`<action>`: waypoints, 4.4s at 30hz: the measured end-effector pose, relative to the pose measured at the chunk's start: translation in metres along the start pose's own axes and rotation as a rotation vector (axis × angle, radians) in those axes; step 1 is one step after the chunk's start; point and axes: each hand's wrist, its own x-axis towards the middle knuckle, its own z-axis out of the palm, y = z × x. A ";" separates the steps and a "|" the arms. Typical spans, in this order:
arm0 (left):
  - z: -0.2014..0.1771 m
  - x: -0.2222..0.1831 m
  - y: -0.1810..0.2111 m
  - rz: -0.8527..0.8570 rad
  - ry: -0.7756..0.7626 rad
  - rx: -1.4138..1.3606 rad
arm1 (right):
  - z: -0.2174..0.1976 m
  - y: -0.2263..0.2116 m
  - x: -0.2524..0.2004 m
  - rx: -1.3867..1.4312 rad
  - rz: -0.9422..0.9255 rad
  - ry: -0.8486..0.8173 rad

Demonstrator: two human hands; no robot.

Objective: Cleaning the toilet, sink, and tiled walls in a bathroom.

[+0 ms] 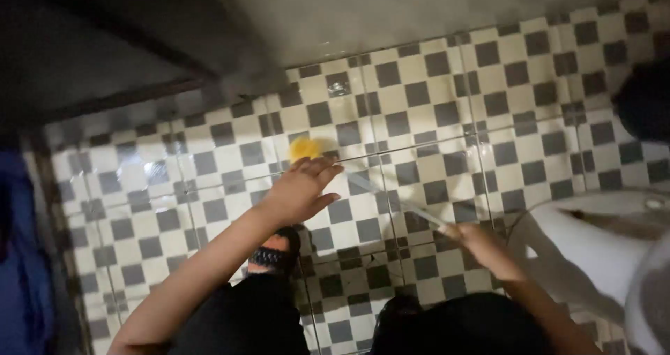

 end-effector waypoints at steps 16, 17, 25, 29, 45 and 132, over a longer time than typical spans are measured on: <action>-0.008 -0.228 0.106 -0.484 0.518 -0.099 | -0.033 -0.046 -0.017 -0.131 0.038 0.286; 0.003 -0.241 0.111 -0.514 0.555 -0.108 | -0.024 -0.035 -0.006 -0.173 0.014 0.288; 0.123 -0.302 0.089 -0.639 0.564 -0.121 | 0.069 -0.001 0.073 -0.295 -0.384 0.163; 0.167 -0.329 0.075 -0.714 0.634 -0.028 | 0.050 -0.119 0.064 -0.576 -0.303 0.086; 0.188 -0.424 0.111 -0.517 0.788 -0.003 | 0.088 -0.260 -0.028 -0.956 -0.458 0.181; 0.275 -0.622 0.118 -0.824 1.093 -0.050 | 0.499 -0.348 -0.201 -1.036 -0.769 -0.129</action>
